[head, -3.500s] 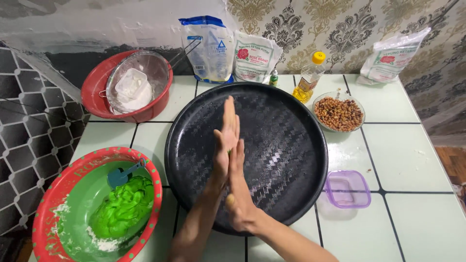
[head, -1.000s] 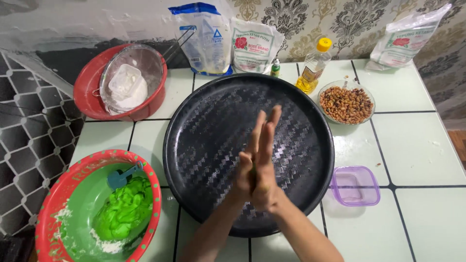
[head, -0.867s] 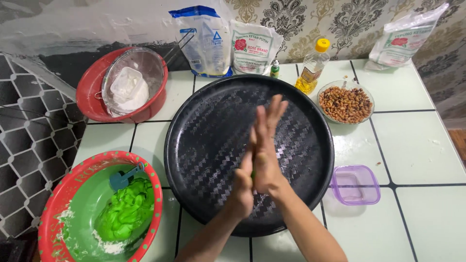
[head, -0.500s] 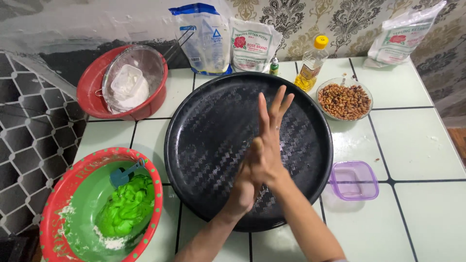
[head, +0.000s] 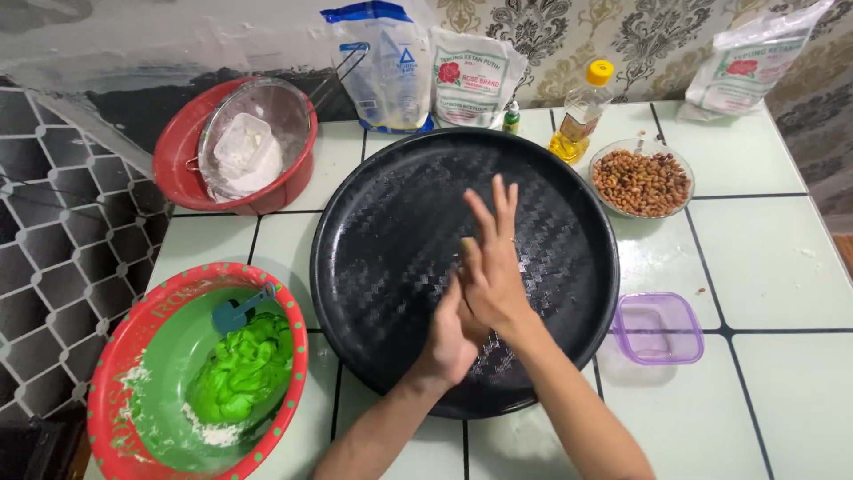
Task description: Shaping green dough into small balls and placing them on a baking tray
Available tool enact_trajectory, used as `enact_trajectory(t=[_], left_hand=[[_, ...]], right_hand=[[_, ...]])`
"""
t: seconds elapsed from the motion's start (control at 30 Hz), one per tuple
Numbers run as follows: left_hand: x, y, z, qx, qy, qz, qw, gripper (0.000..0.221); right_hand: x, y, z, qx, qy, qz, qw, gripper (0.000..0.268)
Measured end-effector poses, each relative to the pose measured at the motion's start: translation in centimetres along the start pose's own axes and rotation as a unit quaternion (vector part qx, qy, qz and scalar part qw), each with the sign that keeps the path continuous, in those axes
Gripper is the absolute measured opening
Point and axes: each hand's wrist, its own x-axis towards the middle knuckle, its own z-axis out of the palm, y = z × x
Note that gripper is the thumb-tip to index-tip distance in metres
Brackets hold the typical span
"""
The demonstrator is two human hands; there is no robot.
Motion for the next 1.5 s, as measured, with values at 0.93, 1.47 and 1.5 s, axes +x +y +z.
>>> enact_trajectory(t=[0.93, 1.47, 1.5], left_hand=[[2.7, 8.1, -1.6, -0.306, 0.012, 0.068, 0.95, 0.069], [4.3, 4.6, 1.1, -0.299, -0.111, 0.071, 0.945, 0.076], [4.1, 4.5, 1.4, -0.298, -0.113, 0.072, 0.945, 0.076]], right_hand=[[-10.4, 3.3, -16.1, -0.517, -0.26, 0.387, 0.718, 0.068], [-5.5, -7.2, -9.1, -0.085, -0.2, -0.01, 0.976, 0.055], [-5.1, -6.9, -8.1, -0.085, -0.199, -0.012, 0.976, 0.055]])
